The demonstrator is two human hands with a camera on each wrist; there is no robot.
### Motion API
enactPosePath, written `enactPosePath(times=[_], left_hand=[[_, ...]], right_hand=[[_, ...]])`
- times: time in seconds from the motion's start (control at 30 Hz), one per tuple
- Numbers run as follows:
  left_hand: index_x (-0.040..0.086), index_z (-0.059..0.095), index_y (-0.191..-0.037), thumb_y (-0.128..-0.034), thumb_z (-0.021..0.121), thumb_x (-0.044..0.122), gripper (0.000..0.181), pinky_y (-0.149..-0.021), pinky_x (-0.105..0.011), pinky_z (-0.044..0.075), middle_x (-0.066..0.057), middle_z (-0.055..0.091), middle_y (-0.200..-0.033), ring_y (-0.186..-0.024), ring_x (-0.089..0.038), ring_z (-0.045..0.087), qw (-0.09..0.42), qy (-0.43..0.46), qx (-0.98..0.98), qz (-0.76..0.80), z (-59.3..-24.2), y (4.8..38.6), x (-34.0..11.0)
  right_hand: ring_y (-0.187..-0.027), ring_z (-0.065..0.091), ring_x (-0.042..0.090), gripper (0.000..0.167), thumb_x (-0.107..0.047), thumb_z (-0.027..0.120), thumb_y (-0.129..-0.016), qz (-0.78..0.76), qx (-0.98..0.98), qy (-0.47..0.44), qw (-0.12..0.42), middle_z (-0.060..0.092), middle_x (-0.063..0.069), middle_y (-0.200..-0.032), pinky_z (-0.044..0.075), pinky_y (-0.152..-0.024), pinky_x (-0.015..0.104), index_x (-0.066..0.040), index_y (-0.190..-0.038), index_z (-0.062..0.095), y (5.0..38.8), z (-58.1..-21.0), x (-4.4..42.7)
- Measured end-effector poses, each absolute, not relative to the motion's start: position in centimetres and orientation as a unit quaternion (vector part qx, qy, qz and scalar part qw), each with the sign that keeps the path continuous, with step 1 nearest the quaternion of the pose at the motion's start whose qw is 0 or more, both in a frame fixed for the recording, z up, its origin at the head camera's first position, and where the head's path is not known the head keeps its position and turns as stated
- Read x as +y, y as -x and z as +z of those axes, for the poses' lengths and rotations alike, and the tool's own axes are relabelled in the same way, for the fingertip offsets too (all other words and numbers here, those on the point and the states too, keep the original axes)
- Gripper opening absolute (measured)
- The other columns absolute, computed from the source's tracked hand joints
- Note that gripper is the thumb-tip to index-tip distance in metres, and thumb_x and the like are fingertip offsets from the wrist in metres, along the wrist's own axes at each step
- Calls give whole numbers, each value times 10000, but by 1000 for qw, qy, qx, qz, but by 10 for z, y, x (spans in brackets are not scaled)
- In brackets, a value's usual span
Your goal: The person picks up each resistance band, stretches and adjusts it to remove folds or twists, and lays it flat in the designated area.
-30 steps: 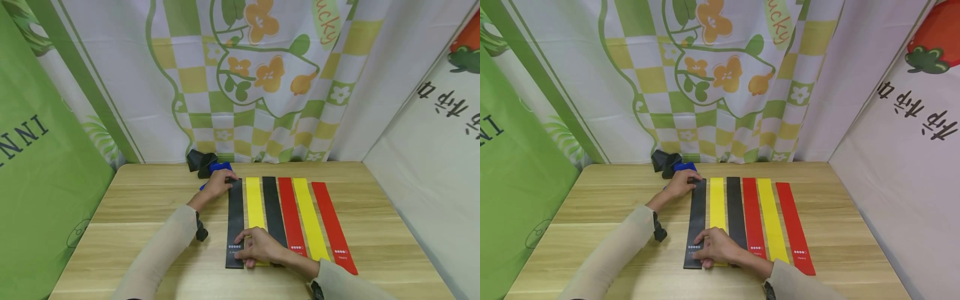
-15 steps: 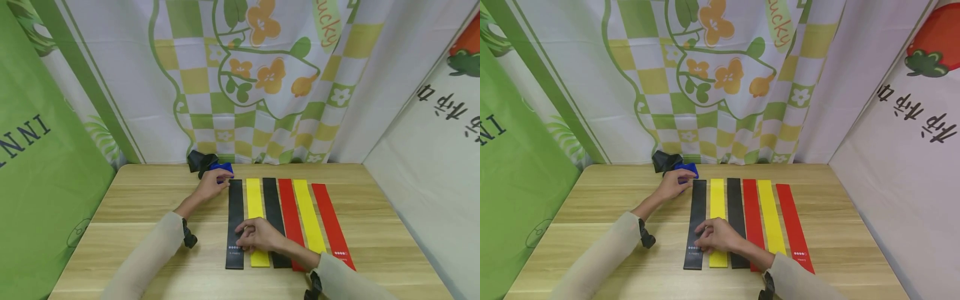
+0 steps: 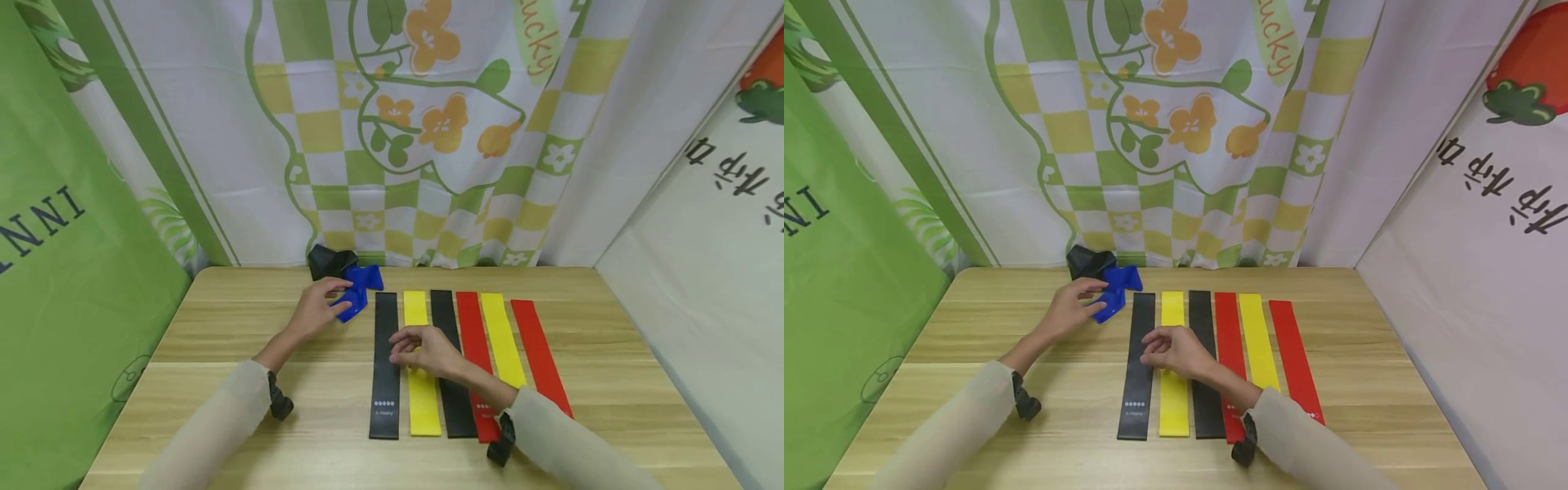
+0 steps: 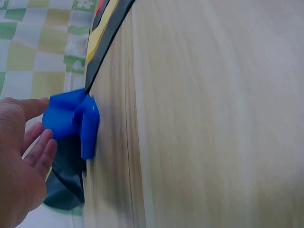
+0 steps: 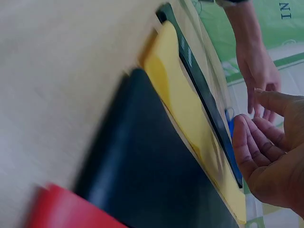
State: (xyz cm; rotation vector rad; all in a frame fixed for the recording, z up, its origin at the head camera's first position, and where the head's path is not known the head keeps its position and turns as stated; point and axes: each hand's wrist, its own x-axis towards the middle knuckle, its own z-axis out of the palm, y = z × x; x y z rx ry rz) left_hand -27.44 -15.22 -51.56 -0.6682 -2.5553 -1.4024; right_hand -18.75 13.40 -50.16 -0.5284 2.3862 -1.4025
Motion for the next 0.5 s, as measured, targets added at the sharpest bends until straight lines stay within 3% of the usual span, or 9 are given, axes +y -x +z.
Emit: enactPosePath(times=[0.2, 0.5], left_hand=[[-83, 686, -1293, -887, 839, 3, 442, -980, -564, 580, -265, 681, -1284, -1182, -459, 665, 59, 199, -861, -465, -517, 270, -164], [-87, 663, -1331, -899, 842, 48, 487, -993, -562, 574, -303, 673, -1316, -1179, -464, 680, 29, 175, -882, -436, -519, 265, -173]], right_hand=[[-984, 712, 214, 363, -158, 835, -934, -484, 843, 213, 102, 770, 105, -1098, 595, -891, 293, 22, -1230, 726, 205, -497, 136], [-1190, 674, 382, 396, -161, 807, -960, -494, 843, 202, 59, 714, 185, -1288, 615, -946, 403, 17, -1299, 705, 236, -496, 125]])
